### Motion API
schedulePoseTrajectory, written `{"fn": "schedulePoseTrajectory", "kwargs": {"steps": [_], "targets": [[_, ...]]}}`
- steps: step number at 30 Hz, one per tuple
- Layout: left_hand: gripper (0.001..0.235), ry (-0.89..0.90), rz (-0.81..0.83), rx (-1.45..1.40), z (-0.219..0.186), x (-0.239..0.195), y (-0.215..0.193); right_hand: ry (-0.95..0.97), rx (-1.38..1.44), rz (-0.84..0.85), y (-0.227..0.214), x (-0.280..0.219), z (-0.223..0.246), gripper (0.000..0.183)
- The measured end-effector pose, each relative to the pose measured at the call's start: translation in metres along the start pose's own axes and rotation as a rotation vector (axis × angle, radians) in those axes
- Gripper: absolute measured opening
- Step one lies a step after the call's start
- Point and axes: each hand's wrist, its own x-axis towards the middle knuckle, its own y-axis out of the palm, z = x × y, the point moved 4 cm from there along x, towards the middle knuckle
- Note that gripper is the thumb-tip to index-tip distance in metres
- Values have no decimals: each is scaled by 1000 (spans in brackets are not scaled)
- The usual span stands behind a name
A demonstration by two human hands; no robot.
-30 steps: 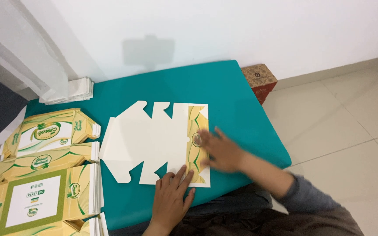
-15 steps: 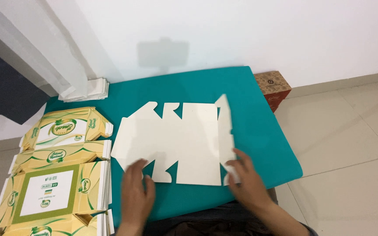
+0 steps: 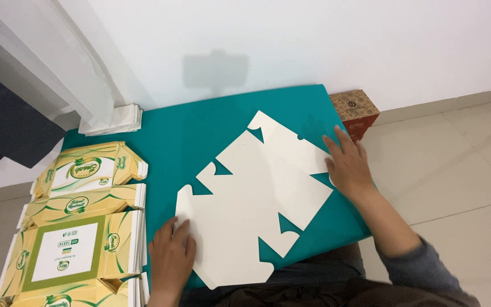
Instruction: The person assembles a flat, pre-cut cardboard box on a teal table. They fold the flaps along the creases, tuck the tabs into slots to form the box structure, and then place a white paper insert inside. Finally, they close the lid and set the finished box aside.
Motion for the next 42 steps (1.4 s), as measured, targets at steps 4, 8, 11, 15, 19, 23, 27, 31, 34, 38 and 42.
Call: {"fn": "schedulePoseTrajectory", "kwargs": {"steps": [4,8,11,15,19,23,27,31,34,38,42], "targets": [[57,-2,21,50,10,-33,4,30,-55,63,-29,-90,45,44],[67,25,9,18,16,-63,13,138,251,231,-33,-166,92,45],[78,22,-10,-7,17,-87,30,59,298,96,-36,-182,109,55],[104,174,-78,-70,-3,-102,28,39,511,243,-30,-154,114,67],[124,334,-72,-116,-26,-99,35,-8,635,215,-15,-110,112,72],[88,259,-58,-84,-82,-70,12,-13,777,279,-19,-58,120,68],[73,209,-16,35,-113,-41,10,-3,765,327,-5,-26,117,77],[63,258,8,47,-126,-20,3,103,817,446,-5,-34,113,75],[66,316,-43,9,-135,-2,-1,-196,593,318,0,-42,116,88],[45,466,27,-29,-148,12,7,-395,451,410,8,-48,122,79],[49,617,52,-111,-158,7,19,-471,271,547,16,-50,118,78]]}}
